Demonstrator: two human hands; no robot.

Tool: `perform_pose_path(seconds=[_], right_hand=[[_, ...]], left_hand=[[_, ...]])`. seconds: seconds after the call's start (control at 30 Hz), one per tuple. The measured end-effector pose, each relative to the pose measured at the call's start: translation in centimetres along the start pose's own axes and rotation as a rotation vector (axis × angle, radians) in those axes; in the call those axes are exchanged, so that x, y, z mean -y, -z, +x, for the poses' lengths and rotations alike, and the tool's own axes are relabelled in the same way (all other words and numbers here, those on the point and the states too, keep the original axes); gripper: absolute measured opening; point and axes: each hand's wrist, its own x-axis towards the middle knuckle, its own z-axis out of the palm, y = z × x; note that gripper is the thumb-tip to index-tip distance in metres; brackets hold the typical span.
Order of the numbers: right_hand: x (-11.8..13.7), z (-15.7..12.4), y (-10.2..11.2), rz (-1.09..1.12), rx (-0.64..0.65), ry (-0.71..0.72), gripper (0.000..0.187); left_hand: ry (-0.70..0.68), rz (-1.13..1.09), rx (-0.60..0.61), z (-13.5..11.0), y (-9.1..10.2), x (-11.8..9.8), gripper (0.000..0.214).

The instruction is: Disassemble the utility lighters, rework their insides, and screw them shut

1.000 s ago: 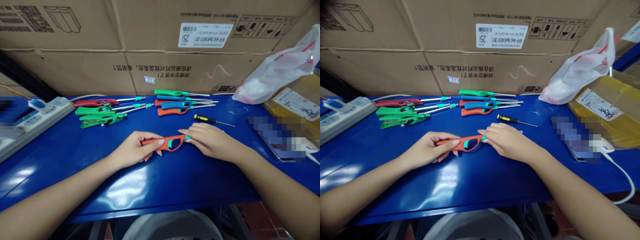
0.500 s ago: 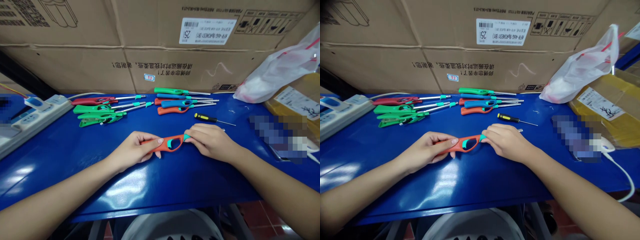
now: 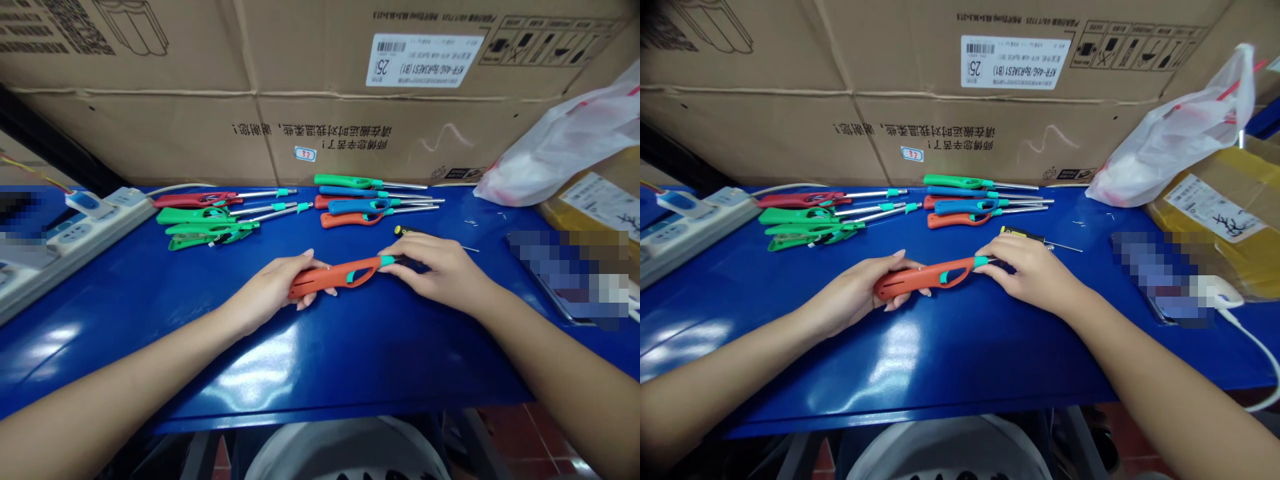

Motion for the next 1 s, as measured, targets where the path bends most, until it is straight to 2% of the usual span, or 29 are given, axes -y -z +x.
perform_pose_path(seconds=[0.07, 0.17, 0.3, 0.47, 0.67, 0.8, 0.87, 1.0], right_hand=[[-0.4, -0.1, 0.3, -0.008, 0.016, -0.078, 0.004], [-0.8, -0.3, 0.7, -0.012, 0.069, -0.138, 0.005], [-1.0, -0.3, 1.2, 0.009, 0.177, -0.117, 0.001], [-0.9, -0.4, 1.5, 0.099, 0.283, -0.086, 0.008], [-1.1, -0.5, 1.6, 0.074, 0.270, -0.128, 0.009], [-1.2, -0.5, 1.6, 0.071, 0.266, -0.141, 0.010], [-1.1, -0.6, 1.6, 0.069, 0.280, -0.143, 0.013], [-1.0, -0.6, 1.6, 0.048, 0.303, -0.154, 0.022]], left_hand=[[-0.010, -0.034, -0.025, 0.1, 0.3, -0.1, 0.044], [-0.008, 0.070, -0.065, 0.0, 0.5, -0.3, 0.043], [-0.012, 0.200, -0.048, -0.1, 0.8, 0.0, 0.050], [-0.130, 0.245, -0.071, 0.2, 1.2, 0.9, 0.047], [-0.343, 0.312, -0.127, 0.4, 1.1, 1.4, 0.045], [-0.490, 0.487, -0.159, 0.1, 1.0, 1.4, 0.046], [-0.507, 0.565, -0.184, -0.1, 1.0, 1.3, 0.041], [-0.434, 0.521, -0.228, -0.4, 0.9, 1.2, 0.044]])
